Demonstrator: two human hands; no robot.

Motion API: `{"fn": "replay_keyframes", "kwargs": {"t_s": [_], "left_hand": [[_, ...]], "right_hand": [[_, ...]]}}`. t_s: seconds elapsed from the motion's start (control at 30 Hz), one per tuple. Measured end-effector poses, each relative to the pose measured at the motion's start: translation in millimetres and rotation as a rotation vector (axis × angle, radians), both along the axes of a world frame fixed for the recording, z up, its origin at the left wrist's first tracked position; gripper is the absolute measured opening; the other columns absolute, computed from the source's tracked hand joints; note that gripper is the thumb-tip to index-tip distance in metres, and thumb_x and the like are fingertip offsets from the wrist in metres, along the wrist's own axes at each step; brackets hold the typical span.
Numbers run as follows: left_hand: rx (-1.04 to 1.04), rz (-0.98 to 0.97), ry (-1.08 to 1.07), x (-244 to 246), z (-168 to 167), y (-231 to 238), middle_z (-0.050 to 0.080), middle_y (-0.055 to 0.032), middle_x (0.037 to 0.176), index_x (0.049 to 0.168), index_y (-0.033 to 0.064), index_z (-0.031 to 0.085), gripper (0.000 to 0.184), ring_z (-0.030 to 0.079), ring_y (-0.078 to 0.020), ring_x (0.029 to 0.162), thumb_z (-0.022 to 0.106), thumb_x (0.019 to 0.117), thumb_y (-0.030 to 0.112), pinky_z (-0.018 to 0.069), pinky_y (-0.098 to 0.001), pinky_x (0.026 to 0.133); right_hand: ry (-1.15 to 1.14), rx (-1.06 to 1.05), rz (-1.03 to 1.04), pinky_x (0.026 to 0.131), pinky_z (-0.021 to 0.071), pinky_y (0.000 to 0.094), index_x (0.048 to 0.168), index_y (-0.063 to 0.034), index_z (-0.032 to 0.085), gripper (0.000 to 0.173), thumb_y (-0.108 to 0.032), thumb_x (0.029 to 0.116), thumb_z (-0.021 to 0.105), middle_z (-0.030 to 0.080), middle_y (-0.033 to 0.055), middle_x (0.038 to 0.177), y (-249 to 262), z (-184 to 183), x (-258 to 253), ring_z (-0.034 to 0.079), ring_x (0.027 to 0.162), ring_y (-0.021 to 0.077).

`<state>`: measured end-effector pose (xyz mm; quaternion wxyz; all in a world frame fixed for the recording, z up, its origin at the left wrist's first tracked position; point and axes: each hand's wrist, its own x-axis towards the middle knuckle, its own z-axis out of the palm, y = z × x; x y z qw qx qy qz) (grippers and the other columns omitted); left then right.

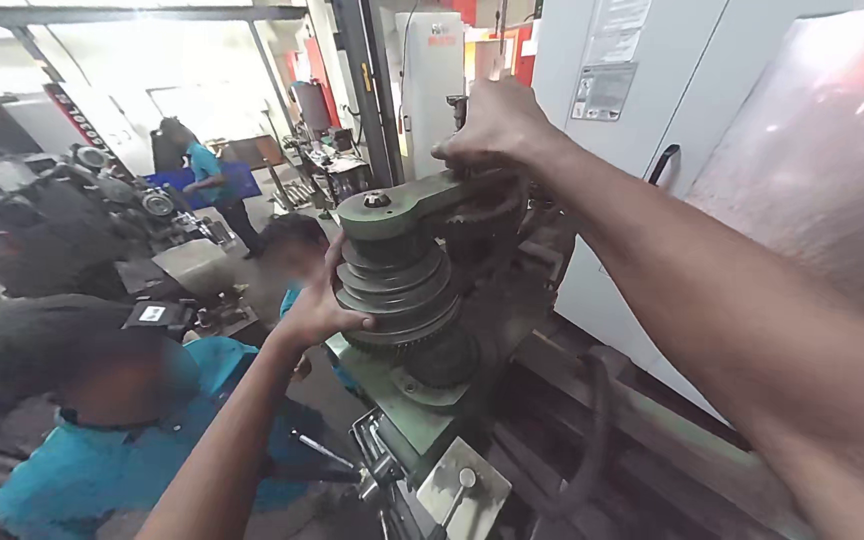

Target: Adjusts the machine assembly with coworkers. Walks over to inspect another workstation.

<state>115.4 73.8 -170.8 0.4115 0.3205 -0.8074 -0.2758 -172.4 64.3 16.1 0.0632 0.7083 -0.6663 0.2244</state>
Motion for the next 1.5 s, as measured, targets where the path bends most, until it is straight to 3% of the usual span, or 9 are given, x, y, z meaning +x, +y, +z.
{"fn": "replay_keyframes", "kwargs": {"t_s": [0.73, 0.83, 0.93, 1.07, 1.17, 1.27, 1.33, 1.4, 1.5], "left_hand": [[0.072, 0.008, -0.011, -0.7, 2.7, -0.4, 0.031, -0.0075, 0.166, 0.167, 0.0221, 0.004, 0.139, 0.046, -0.0133, 0.142, 0.093, 0.0612, 0.037, 0.0448, -0.0330, 0.113], [-0.023, 0.190, -0.094, 5.0, 2.7, 3.4, 0.026, -0.0138, 0.167, 0.167, 0.0205, 0.008, 0.138, 0.038, -0.0239, 0.149, 0.093, 0.0621, 0.051, 0.0412, -0.0462, 0.117], [-0.157, 0.430, -0.210, 8.0, 3.4, 30.1, 0.023, -0.0191, 0.168, 0.166, 0.0156, 0.018, 0.133, 0.022, -0.0371, 0.156, 0.081, 0.0653, 0.074, 0.0222, -0.0652, 0.122], [-0.357, 0.515, -0.078, 15.0, -13.7, 131.0, 0.046, -0.0172, 0.157, 0.148, 0.0069, 0.053, 0.075, 0.035, -0.0339, 0.151, 0.077, 0.0867, 0.043, 0.0296, -0.0504, 0.125], [-0.456, 0.528, 0.181, 36.4, -70.2, 231.6, 0.061, -0.0147, 0.141, 0.131, 0.0014, 0.062, 0.040, 0.053, -0.0293, 0.138, 0.067, 0.0955, 0.020, 0.0463, -0.0481, 0.115], [-0.307, 0.758, 0.315, 64.9, -176.4, 315.7, 0.072, -0.0120, 0.115, 0.117, -0.0027, 0.065, 0.027, 0.069, -0.0154, 0.109, 0.061, 0.0992, 0.018, 0.0591, -0.0346, 0.095], [0.035, 0.979, 0.144, 82.0, -263.8, 377.9, 0.073, -0.0117, 0.101, 0.112, -0.0038, 0.067, 0.028, 0.070, -0.0122, 0.086, 0.061, 0.0961, 0.019, 0.0604, -0.0312, 0.077], [0.482, 1.054, 0.002, 97.5, -346.8, 446.7, 0.074, -0.0173, 0.103, 0.115, -0.0030, 0.069, 0.027, 0.073, -0.0284, 0.091, 0.064, 0.0947, 0.014, 0.0593, -0.0520, 0.083], [1.063, 1.077, -0.063, 112.4, -452.9, 554.9, 0.073, -0.0214, 0.110, 0.120, -0.0009, 0.069, 0.029, 0.071, -0.0377, 0.102, 0.068, 0.0966, 0.016, 0.0544, -0.0610, 0.094]], "right_hand": [[0.061, 0.071, -0.039, 0.088, 0.0475, 0.0708, 0.109, -0.0007, 0.072, 0.065, -0.063, 0.0907, 0.063, 0.068, 0.0278, 0.112, 74.1, -2.3, -7.4, 0.064, 0.109, 0.0462], [-0.041, -0.043, 0.025, 0.091, 0.0490, 0.0653, 0.112, -0.0102, 0.075, 0.049, -0.054, 0.0902, 0.068, 0.071, 0.0182, 0.112, 120.3, 4.6, -1.6, 0.067, 0.106, 0.0357], [-0.118, -0.187, 0.073, 0.083, 0.0513, 0.0534, 0.107, -0.0161, 0.076, 0.027, -0.037, 0.0912, 0.067, 0.072, 0.0070, 0.100, 177.1, 5.3, 13.9, 0.067, 0.093, 0.0211], [-0.209, -0.377, 0.192, 0.074, 0.0548, 0.0342, 0.106, -0.0194, 0.073, 0.030, -0.045, 0.0968, 0.061, 0.069, -0.0059, 0.092, 246.8, -19.4, 17.7, 0.065, 0.082, 0.0038], [-0.328, -0.429, 0.458, 0.078, 0.0599, 0.0251, 0.123, -0.0074, 0.069, 0.028, -0.023, 0.1035, 0.057, 0.072, -0.0016, 0.102, 315.9, -71.0, 31.2, 0.069, 0.087, 0.0039], [-0.583, -0.296, 0.641, 0.075, 0.0594, 0.0191, 0.109, -0.0085, 0.075, 0.017, -0.017, 0.1007, 0.063, 0.075, -0.0012, 0.096, 371.1, -157.9, 69.1, 0.069, 0.085, 0.0019], [-0.720, -0.023, 0.803, 0.083, 0.0603, 0.0216, 0.106, -0.0057, 0.077, 0.019, -0.019, 0.1012, 0.064, 0.077, 0.0029, 0.098, 385.8, -230.7, 94.7, 0.071, 0.091, 0.0047], [-0.640, 0.126, 0.741, 0.086, 0.0606, 0.0266, 0.108, -0.0088, 0.079, 0.023, -0.024, 0.0963, 0.066, 0.077, 0.0028, 0.104, 390.3, -310.2, 121.4, 0.071, 0.097, 0.0091], [-0.348, 0.252, 0.424, 0.091, 0.0538, 0.0535, 0.121, -0.0159, 0.076, 0.041, -0.036, 0.0864, 0.068, 0.069, 0.0077, 0.130, 387.5, -403.7, 150.3, 0.064, 0.119, 0.0304]]}}
